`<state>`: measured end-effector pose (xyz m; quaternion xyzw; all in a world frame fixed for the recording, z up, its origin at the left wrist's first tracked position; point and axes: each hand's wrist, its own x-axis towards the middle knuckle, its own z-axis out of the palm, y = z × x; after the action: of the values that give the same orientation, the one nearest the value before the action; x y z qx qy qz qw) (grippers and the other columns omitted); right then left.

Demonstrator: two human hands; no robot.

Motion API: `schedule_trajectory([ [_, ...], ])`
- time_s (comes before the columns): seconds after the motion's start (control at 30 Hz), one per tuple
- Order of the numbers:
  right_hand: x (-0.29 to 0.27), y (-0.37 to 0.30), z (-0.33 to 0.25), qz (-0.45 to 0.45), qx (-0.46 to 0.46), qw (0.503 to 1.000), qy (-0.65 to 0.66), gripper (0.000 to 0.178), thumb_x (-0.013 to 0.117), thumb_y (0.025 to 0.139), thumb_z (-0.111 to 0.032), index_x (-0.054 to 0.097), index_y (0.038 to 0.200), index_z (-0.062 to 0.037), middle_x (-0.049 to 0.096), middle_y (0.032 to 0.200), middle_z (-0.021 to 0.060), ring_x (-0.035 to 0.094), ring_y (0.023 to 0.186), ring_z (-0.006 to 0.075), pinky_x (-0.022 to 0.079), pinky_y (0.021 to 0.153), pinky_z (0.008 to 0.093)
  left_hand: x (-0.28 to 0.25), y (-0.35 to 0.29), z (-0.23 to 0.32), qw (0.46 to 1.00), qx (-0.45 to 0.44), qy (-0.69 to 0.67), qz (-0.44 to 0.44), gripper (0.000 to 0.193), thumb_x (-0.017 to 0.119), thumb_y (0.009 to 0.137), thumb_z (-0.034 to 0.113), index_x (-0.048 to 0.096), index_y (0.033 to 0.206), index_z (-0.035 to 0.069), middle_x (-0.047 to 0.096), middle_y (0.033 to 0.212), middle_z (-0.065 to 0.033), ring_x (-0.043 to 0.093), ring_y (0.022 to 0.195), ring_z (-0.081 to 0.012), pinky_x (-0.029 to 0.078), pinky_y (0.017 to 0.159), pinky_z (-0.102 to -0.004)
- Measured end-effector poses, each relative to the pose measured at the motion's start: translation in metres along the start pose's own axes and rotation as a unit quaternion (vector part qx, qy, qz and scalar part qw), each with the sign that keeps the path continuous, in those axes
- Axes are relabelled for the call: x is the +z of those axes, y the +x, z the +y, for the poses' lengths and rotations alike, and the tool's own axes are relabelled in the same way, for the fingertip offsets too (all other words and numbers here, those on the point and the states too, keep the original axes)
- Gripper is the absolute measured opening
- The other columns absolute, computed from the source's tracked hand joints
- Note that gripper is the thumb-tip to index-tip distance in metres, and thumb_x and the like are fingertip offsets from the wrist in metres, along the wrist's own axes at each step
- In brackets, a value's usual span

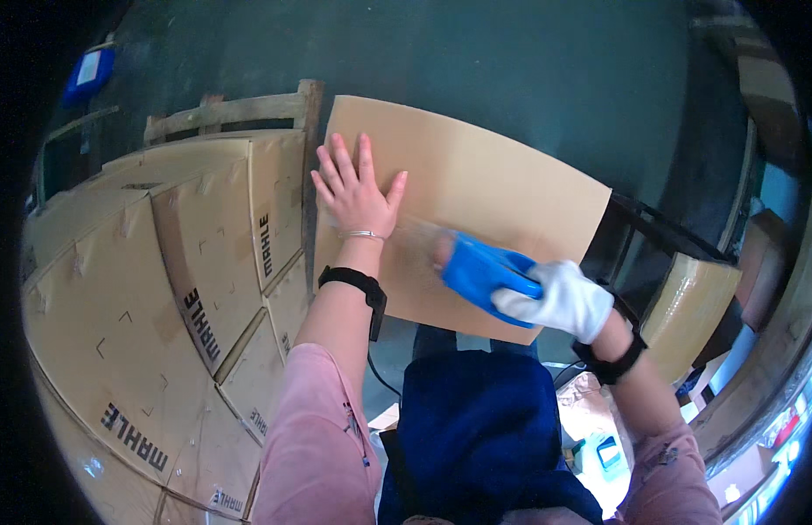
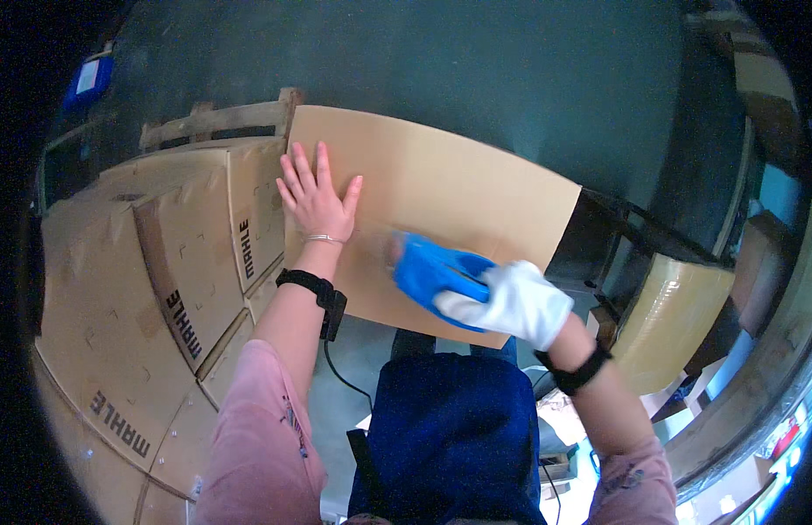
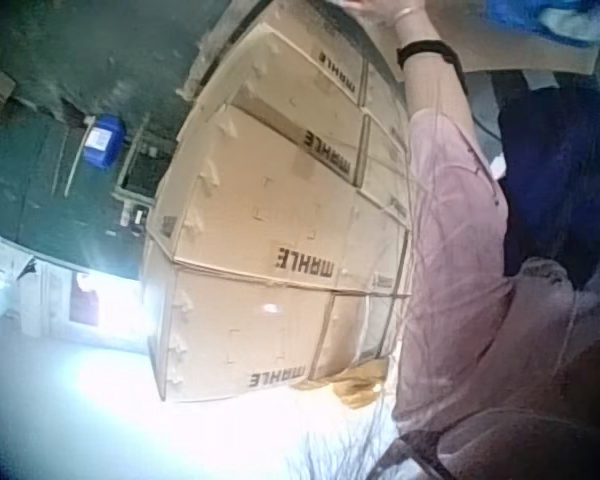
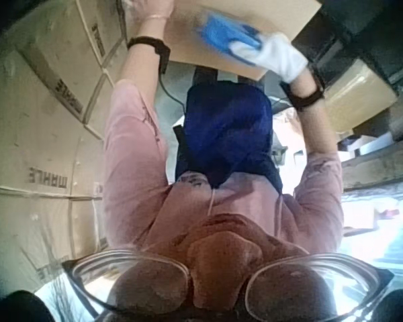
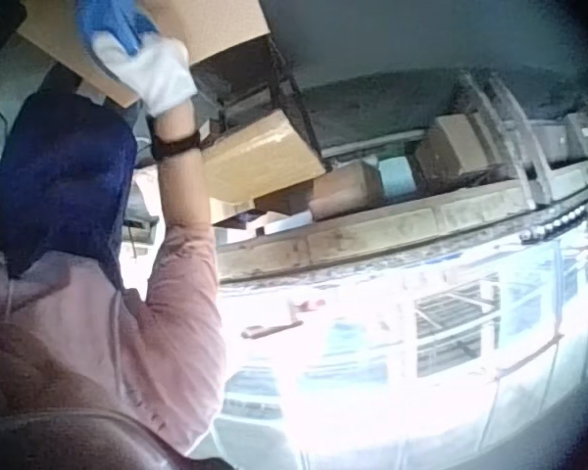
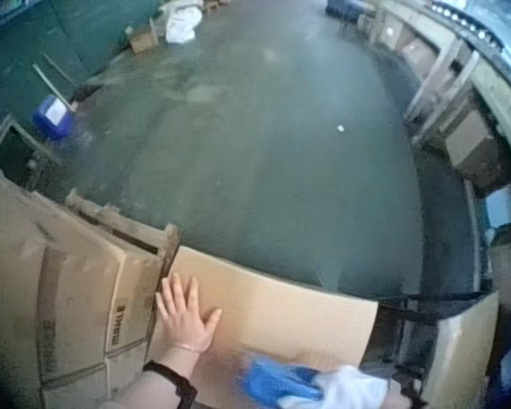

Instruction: Seal cardboard boxes using a tape dispenser and prepare small boxes for shipping.

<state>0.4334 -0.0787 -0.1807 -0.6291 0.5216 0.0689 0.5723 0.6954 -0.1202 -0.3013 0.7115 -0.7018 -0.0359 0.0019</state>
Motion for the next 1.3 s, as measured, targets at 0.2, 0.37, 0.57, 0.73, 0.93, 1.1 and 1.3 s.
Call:
schedule_trajectory([
  [0.2,-0.016,-0.066,0.067,0.060,0.075,0.994,-0.049,0.052,0.060,0.073,-0.046,0.054,0.052,0.0015,0.046,0.045,0.0197,0.052,0.045,0.0333,0.042,0.045,0.0380,0.000,0.000,-0.006,1.000,0.005,0.025,-0.002,0.071,0.042,0.082,0.053,0.022,0.138,0.015,0.010,0.144,-0.0158,0.008,0.132,-0.0360,0.008,0.104,-0.0517],
  [0.37,-0.014,-0.070,0.078,0.093,0.067,0.990,-0.079,0.053,0.060,0.073,-0.047,0.054,0.050,-0.0003,0.046,0.043,0.0181,0.050,0.041,0.0322,0.040,0.042,0.0365,0.004,0.000,0.001,0.999,0.021,0.040,0.021,0.067,0.041,0.084,0.050,0.023,0.137,0.014,0.012,0.143,-0.0165,0.009,0.131,-0.0371,0.009,0.103,-0.0526],
  [0.57,-0.009,-0.072,0.086,0.067,0.110,0.984,-0.122,0.055,0.055,0.072,-0.058,0.059,0.054,-0.0058,0.051,0.046,0.0133,0.053,0.043,0.0295,0.043,0.044,0.0362,0.008,-0.044,0.099,0.995,0.072,0.002,-0.066,0.074,0.048,0.081,0.046,0.020,0.137,0.006,0.012,0.143,-0.0177,0.010,0.131,-0.0382,0.008,0.104,-0.0533],
  [0.73,-0.010,-0.073,0.085,0.093,0.097,0.985,-0.104,0.056,0.053,0.072,-0.060,0.061,0.056,-0.0062,0.053,0.047,0.0130,0.056,0.047,0.0291,0.045,0.047,0.0356,0.009,-0.062,0.157,0.994,0.085,-0.038,-0.048,0.070,0.044,0.082,0.048,0.025,0.135,0.006,0.013,0.143,-0.0168,0.008,0.132,-0.0357,0.005,0.104,-0.0531],
  [0.93,-0.033,-0.100,0.081,0.085,0.072,0.990,-0.084,0.052,0.060,0.069,-0.052,0.060,0.055,-0.0020,0.052,0.048,0.0168,0.054,0.046,0.0304,0.044,0.048,0.0359,0.011,-0.064,0.156,0.994,0.085,-0.042,-0.053,0.068,0.042,0.084,0.045,0.022,0.137,0.007,0.011,0.144,-0.0154,0.006,0.133,-0.0346,0.003,0.104,-0.0515],
  [1.1,-0.075,-0.158,0.056,0.057,0.158,0.984,-0.065,0.042,0.065,0.067,-0.041,0.059,0.055,-0.0017,0.052,0.048,0.0154,0.055,0.045,0.0285,0.045,0.046,0.0327,0.011,-0.065,0.152,0.994,0.082,-0.041,-0.054,0.069,0.041,0.084,0.044,0.020,0.138,0.007,0.009,0.145,-0.0137,0.005,0.133,-0.0337,0.002,0.105,-0.0496],
  [1.3,-0.096,-0.199,0.047,0.003,0.170,0.970,-0.175,0.040,0.064,0.069,-0.039,0.061,0.059,-0.0003,0.056,0.052,0.0138,0.058,0.047,0.0273,0.047,0.049,0.0311,0.011,-0.067,0.151,0.994,0.085,-0.052,-0.048,0.068,0.041,0.084,0.043,0.021,0.137,0.007,0.011,0.145,-0.0135,0.005,0.133,-0.0340,0.003,0.105,-0.0499],
])
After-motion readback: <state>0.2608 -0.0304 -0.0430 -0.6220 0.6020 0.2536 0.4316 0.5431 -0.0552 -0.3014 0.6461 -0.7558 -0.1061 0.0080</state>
